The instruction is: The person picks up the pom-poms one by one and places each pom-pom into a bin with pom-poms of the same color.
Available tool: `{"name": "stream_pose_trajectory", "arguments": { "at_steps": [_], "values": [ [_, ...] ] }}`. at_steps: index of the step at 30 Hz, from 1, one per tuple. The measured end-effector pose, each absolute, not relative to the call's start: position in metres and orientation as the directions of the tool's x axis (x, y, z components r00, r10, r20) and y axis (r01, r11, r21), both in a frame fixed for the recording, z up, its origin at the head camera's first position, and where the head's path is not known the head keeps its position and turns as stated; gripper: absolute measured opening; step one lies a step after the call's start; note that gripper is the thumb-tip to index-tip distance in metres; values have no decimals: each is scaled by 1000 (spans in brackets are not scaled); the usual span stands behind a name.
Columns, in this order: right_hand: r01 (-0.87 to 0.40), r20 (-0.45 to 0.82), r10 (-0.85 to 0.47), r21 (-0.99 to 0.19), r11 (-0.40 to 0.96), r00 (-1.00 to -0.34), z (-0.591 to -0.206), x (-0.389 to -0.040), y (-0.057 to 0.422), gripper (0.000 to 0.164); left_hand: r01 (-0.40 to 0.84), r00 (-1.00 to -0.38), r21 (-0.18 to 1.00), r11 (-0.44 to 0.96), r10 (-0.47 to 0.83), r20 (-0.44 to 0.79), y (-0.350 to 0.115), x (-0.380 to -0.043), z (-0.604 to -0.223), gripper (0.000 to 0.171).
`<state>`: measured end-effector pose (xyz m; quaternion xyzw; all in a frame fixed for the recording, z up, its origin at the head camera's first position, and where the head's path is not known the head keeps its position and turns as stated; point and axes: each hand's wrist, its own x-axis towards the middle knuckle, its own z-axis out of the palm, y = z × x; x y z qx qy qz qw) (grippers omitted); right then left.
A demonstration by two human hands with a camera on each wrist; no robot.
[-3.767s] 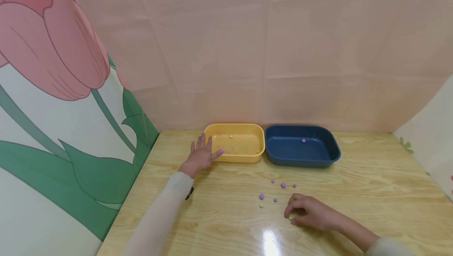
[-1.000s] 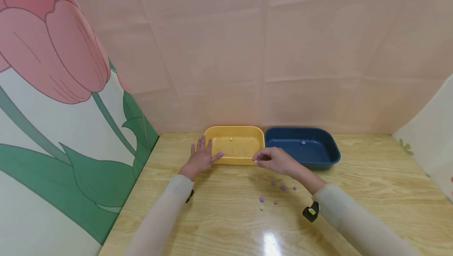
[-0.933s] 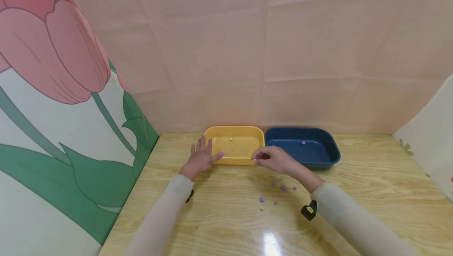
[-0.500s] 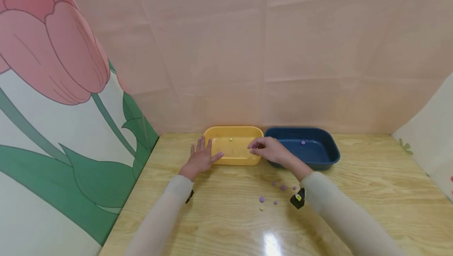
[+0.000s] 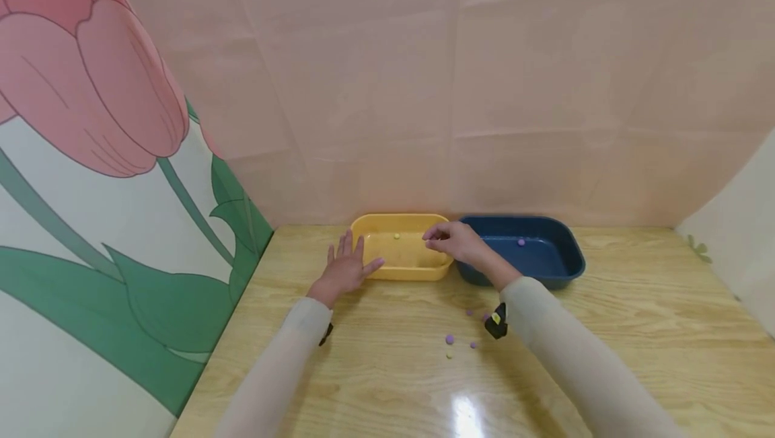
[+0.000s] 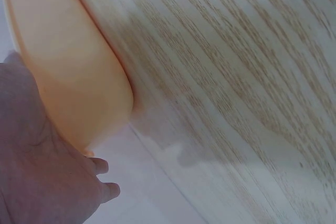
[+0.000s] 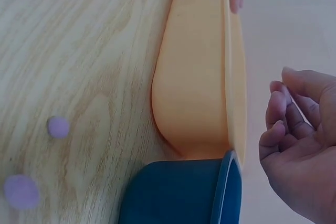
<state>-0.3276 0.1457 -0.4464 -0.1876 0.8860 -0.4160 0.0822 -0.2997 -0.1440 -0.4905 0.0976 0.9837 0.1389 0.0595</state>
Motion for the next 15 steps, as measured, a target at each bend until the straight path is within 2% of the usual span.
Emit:
{"name": "stream_pose_trajectory", "arguments": {
  "at_steps": [15],
  "values": [
    [-158, -51, -316, -785, 599, -947, -455, -345, 147, 23, 174, -973, 301, 938, 211, -93, -144, -300, -490, 93]
  ]
}}
